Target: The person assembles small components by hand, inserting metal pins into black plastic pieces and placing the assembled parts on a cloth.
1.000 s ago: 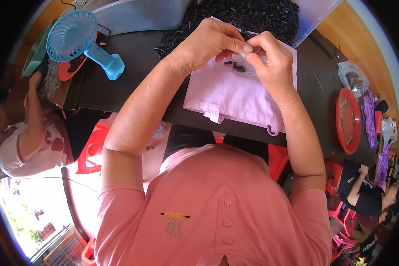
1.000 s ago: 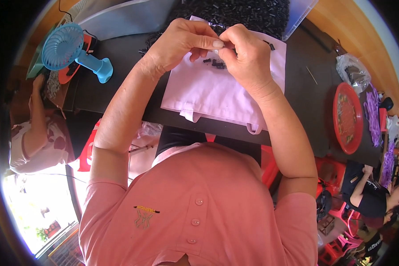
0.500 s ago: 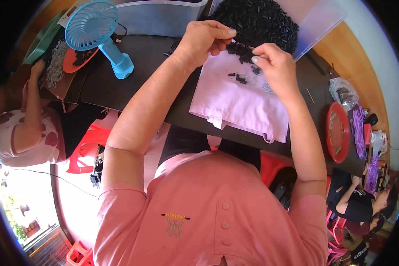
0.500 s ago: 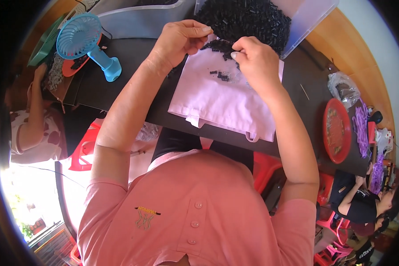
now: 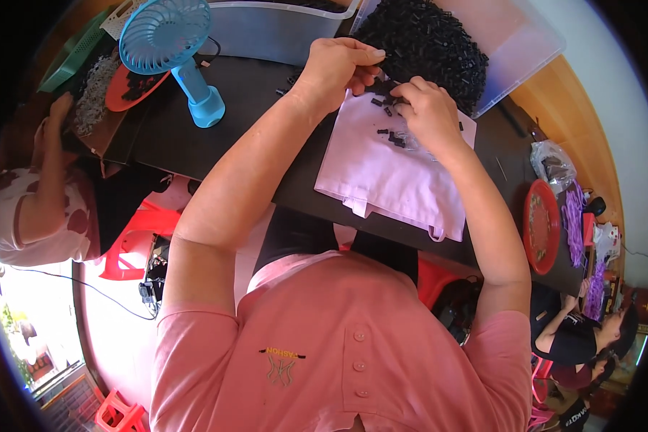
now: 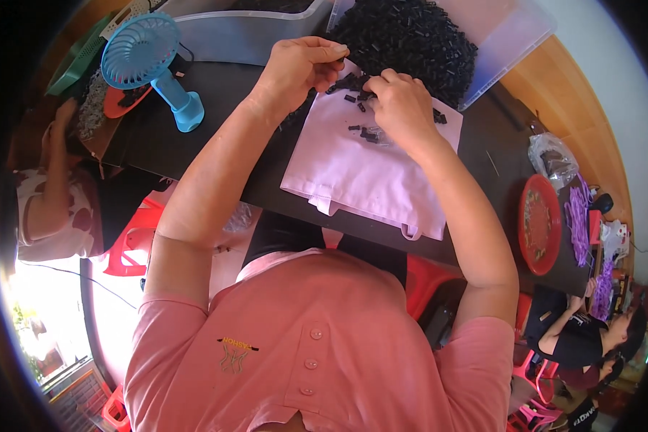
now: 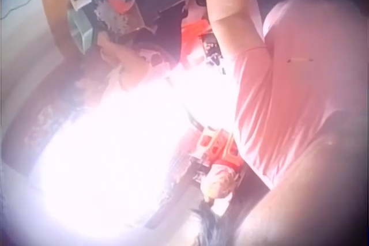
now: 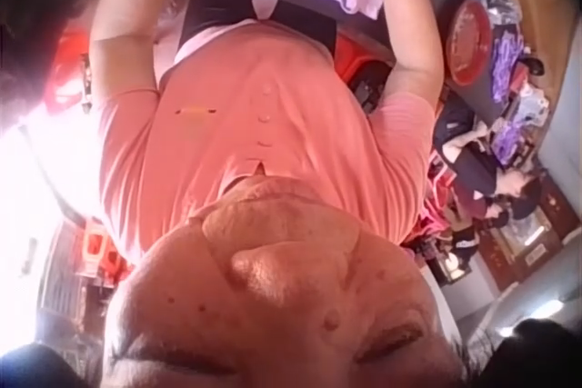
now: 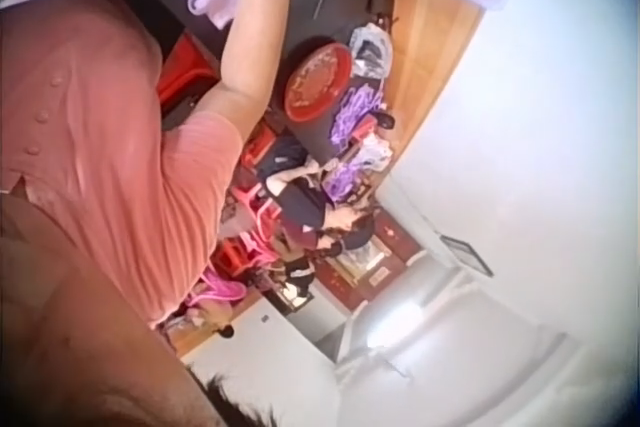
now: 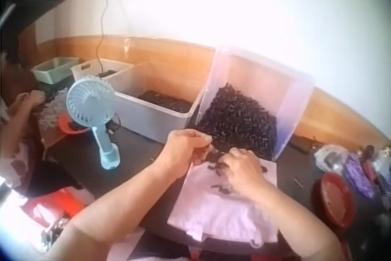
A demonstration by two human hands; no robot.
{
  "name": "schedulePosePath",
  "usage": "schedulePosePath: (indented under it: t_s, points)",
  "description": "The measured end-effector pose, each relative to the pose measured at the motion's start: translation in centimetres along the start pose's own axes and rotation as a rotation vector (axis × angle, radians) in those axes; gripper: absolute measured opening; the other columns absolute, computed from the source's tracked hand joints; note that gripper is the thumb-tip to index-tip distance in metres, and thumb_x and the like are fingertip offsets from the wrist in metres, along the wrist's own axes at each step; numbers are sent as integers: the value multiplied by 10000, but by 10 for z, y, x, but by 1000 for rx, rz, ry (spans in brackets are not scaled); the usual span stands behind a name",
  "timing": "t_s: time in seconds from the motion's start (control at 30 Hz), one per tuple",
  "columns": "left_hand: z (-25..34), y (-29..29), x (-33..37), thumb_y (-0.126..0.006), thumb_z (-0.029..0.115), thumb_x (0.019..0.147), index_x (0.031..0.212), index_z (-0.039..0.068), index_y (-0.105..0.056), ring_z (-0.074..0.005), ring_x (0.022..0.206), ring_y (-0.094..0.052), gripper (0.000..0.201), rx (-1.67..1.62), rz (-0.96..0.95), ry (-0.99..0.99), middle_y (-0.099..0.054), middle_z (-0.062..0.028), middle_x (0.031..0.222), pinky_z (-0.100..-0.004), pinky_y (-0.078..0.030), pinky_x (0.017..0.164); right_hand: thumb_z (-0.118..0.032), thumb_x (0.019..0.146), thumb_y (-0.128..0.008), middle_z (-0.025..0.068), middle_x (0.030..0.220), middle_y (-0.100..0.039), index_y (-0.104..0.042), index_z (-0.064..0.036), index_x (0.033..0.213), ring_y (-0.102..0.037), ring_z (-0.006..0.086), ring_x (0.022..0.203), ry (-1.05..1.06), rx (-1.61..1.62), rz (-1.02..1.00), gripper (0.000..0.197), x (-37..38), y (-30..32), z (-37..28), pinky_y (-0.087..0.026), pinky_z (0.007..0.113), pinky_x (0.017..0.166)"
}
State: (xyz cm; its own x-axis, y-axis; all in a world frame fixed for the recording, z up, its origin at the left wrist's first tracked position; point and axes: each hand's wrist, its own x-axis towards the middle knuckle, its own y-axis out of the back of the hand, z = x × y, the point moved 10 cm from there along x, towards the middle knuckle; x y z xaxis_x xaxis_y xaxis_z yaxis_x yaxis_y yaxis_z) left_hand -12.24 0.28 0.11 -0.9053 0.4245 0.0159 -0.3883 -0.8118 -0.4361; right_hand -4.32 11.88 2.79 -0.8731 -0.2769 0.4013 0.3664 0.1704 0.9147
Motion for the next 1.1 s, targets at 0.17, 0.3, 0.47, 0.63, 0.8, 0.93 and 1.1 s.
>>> schedulePosePath:
  t_s: [0.17,0.3,0.47,0.63,0.8,0.93,1.1]
  points:
    - [-1,0,0,-717,75,842,870,-55,-661,-148,524,-558,144,-1,0,18,-628,-106,708,-256,-419,432,-67,743,-653,64,889,-631,-717,-110,895,-624,262,911,58,49,64,170,3,2,-14,-463,401,789]
    - [-3,1,2,-706,91,865,905,-58,-673,-143,548,-568,158,21,-7,20,-620,-89,727,-250,-427,454,-82,746,-662,68,828,-582,-707,-103,910,-610,270,882,105,23,123,171,10,-7,-21,-472,397,782]
    - [-3,2,1,-710,96,865,910,-56,-674,-141,550,-568,162,21,-6,17,-616,-85,725,-249,-427,457,-38,713,-631,84,938,-614,-725,-126,958,-610,279,938,113,-50,83,277,14,-12,-25,-443,404,816]
    - [-3,1,0,-712,96,865,917,-49,-677,-138,555,-567,157,9,3,28,-615,-81,725,-248,-429,463,-67,755,-634,79,901,-594,-716,-100,954,-603,277,929,88,-69,58,217,10,-10,-22,-454,407,802]
    - [-4,1,-1,-716,99,862,913,-48,-676,-141,556,-564,160,-3,3,29,-612,-79,722,-246,-427,464,-85,758,-643,76,907,-596,-711,-100,930,-602,278,925,85,-81,87,186,8,-8,-26,-450,407,798]
    - [-4,1,-1,-723,105,856,904,-48,-672,-142,554,-563,168,9,12,35,-611,-80,719,-245,-419,460,-110,749,-668,66,878,-597,-698,-94,885,-603,272,909,103,30,46,140,3,-1,-30,-455,397,787]
    - [0,-3,-2,-736,72,821,843,-47,-646,-144,492,-541,151,12,-14,-3,-635,-124,676,-260,-407,404,-113,745,-666,52,890,-635,-720,-99,874,-618,260,909,6,83,64,140,-4,3,-9,-451,387,789]
